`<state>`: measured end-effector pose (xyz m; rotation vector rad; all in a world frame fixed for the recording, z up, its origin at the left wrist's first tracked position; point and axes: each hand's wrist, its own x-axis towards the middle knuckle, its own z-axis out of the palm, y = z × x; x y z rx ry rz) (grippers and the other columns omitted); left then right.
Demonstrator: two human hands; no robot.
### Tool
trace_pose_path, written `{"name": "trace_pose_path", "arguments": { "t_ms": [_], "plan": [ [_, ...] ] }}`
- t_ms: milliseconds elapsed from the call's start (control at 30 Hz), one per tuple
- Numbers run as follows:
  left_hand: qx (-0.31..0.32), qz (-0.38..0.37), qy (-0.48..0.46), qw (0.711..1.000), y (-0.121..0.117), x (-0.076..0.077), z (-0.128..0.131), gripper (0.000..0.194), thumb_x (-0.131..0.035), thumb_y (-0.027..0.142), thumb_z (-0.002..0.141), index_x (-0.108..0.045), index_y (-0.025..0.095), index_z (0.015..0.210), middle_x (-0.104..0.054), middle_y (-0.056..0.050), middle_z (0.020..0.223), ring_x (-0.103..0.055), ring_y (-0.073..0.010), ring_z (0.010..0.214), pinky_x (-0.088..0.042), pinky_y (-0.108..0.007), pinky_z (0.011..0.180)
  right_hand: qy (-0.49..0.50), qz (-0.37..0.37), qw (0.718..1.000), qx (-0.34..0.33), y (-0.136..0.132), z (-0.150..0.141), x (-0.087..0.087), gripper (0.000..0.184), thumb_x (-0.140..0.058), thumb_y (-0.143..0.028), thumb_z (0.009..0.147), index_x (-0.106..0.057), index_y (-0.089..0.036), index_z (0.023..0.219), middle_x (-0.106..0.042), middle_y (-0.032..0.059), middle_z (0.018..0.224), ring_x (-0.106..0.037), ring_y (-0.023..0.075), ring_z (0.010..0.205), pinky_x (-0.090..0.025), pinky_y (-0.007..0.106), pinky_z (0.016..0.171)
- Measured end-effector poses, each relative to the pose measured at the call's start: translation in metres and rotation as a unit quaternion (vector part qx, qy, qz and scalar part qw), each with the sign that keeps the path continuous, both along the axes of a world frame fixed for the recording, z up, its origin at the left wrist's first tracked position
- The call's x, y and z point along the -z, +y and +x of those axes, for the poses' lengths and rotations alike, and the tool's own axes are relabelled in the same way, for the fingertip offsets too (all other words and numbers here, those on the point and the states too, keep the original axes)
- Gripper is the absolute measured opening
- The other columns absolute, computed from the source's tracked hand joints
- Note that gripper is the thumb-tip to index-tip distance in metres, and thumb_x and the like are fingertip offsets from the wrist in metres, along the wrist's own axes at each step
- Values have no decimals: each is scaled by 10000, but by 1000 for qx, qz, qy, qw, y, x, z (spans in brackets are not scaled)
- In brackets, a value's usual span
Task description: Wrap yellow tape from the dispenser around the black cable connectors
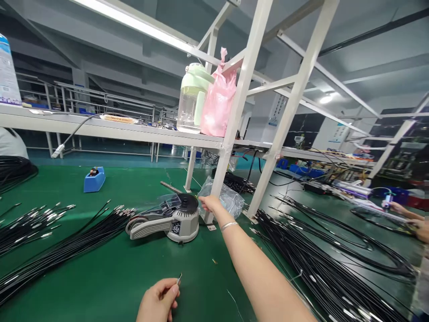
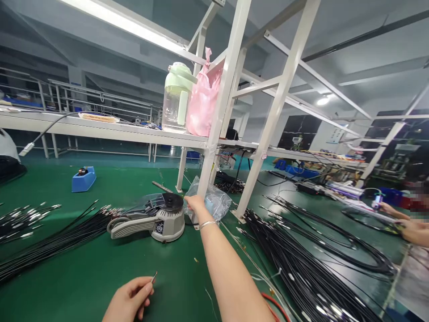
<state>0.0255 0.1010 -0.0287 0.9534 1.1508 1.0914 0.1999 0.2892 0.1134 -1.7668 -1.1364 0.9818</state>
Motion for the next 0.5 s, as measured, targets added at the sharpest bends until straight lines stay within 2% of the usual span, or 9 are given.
{"name": "trace_pose_path", "arguments": {
  "t_ms": [133,267,400,500],
  "plan": [
    [-20,-2,-8,1000,5,9,0,464,-760,503,462,-716,135,740,-603,-5,574,-454,-91,405,-311,-212,361,25,-20,999,20,19,-5,8,297,-556,-285,893,-545,-161,1163,-585,82,1166,-612,216,962,-522,416,797],
    [-74,12,-3,997,3,13,6,453,-740,522,488,-718,135,721,-606,-10,550,-429,-82,385,-275,-205,354,51,-25,998,34,24,-7,9,294,-554,-285,894,-546,-163,1161,-584,83,1170,-610,215,964,-521,415,800],
    [-106,23,-3,994,1,12,9,482,-727,561,489,-716,131,709,-597,-12,541,-421,-78,377,-273,-199,348,81,6,996,42,22,-12,0,293,-555,-281,894,-547,-163,1162,-582,85,1174,-609,216,967,-520,416,804],
    [-89,18,9,996,1,8,3,525,-725,584,489,-716,132,754,-597,-14,565,-455,-97,404,-311,-206,351,107,67,991,50,9,-14,-12,291,-554,-282,895,-547,-164,1161,-582,85,1173,-610,215,965,-520,414,803]
  ]
}}
